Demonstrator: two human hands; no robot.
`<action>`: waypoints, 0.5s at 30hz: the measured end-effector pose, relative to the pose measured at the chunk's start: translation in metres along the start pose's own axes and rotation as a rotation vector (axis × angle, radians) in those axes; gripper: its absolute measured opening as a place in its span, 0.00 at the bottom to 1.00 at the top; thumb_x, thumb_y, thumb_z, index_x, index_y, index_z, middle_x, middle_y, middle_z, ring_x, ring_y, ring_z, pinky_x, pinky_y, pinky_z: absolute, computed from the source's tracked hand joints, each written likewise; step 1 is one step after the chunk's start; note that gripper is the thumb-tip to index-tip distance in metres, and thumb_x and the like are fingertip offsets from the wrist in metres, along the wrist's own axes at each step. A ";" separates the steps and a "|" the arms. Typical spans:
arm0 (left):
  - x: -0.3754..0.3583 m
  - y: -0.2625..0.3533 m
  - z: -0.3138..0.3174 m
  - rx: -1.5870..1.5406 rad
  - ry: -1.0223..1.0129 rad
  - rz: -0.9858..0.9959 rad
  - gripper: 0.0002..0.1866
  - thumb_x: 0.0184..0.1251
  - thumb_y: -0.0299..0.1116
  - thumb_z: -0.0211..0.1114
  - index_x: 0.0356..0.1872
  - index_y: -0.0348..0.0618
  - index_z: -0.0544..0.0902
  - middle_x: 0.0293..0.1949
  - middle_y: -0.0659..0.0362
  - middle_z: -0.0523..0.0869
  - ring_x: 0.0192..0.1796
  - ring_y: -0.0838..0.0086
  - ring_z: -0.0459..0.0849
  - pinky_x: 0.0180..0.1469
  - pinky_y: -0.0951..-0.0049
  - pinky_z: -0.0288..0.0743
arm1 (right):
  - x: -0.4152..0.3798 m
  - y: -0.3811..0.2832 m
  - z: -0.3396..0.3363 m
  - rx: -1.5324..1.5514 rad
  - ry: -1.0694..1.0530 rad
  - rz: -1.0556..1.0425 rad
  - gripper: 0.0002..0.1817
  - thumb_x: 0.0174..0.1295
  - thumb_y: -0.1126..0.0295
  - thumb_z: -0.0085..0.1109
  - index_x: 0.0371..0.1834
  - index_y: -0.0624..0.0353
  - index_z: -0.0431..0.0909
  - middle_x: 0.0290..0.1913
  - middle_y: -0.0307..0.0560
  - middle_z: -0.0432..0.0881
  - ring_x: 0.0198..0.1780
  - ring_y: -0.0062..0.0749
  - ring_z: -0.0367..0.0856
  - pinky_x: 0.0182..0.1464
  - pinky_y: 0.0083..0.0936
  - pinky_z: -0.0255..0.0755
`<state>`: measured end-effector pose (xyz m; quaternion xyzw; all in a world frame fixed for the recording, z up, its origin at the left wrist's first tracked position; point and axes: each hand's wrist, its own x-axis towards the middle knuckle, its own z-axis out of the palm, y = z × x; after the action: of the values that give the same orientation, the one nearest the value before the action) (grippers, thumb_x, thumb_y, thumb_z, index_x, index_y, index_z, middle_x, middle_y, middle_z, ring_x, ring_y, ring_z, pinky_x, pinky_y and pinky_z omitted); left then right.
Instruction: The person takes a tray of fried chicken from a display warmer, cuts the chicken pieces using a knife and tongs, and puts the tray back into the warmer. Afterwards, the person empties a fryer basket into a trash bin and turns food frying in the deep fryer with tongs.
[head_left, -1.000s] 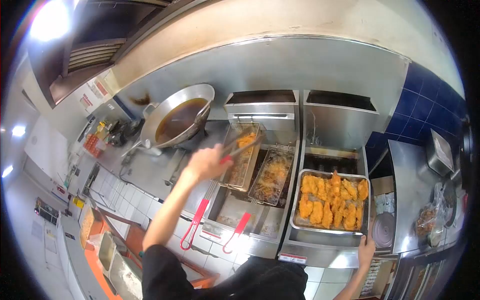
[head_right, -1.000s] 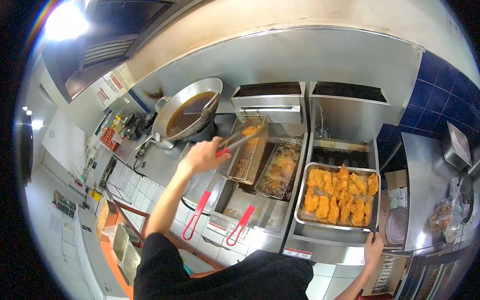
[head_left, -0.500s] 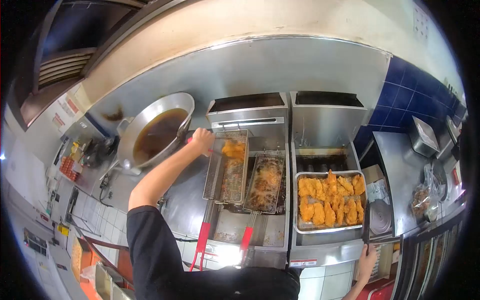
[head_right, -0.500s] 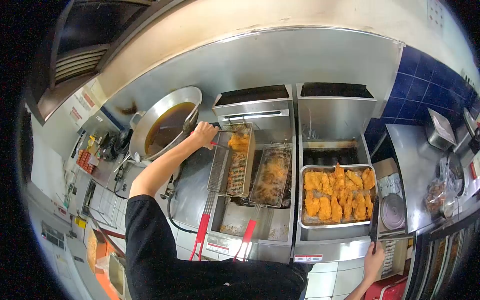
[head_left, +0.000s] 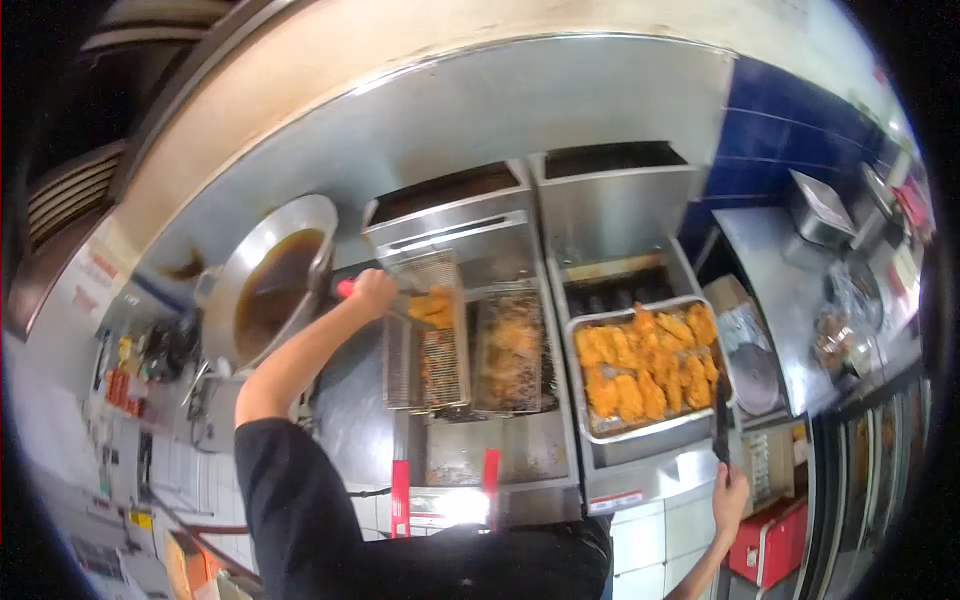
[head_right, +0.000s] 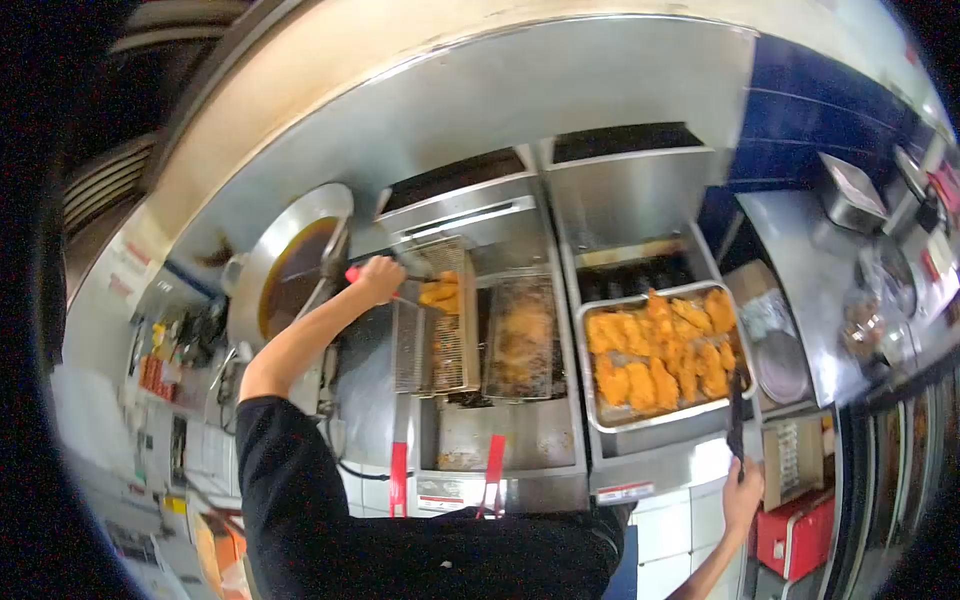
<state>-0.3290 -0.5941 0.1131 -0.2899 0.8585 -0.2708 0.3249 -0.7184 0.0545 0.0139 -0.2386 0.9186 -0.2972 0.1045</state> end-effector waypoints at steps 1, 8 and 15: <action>-0.022 0.003 -0.031 0.004 0.032 0.021 0.15 0.45 0.39 0.76 0.35 0.46 0.85 0.38 0.58 0.88 0.46 0.67 0.86 0.42 0.67 0.79 | 0.001 -0.006 -0.005 -0.078 -0.014 -0.004 0.13 0.67 0.66 0.53 0.42 0.67 0.80 0.36 0.65 0.79 0.41 0.59 0.77 0.44 0.48 0.68; -0.088 0.003 -0.027 -0.579 0.003 -0.147 0.17 0.42 0.36 0.69 0.34 0.37 0.84 0.35 0.44 0.86 0.42 0.50 0.85 0.49 0.58 0.79 | 0.018 -0.017 -0.030 -0.015 0.120 -0.079 0.12 0.65 0.65 0.54 0.37 0.64 0.79 0.27 0.64 0.79 0.33 0.61 0.78 0.36 0.46 0.68; -0.195 0.041 -0.036 -1.099 -0.069 -0.433 0.22 0.41 0.38 0.73 0.39 0.36 0.84 0.29 0.48 0.85 0.34 0.63 0.86 0.41 0.64 0.77 | 0.065 -0.015 -0.042 0.046 0.003 -0.110 0.13 0.65 0.64 0.55 0.37 0.64 0.79 0.25 0.63 0.79 0.31 0.62 0.78 0.35 0.46 0.69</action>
<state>-0.2466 -0.4246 0.1876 -0.5928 0.7832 0.1632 0.0921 -0.7833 0.0325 0.0536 -0.2857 0.8972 -0.3240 0.0919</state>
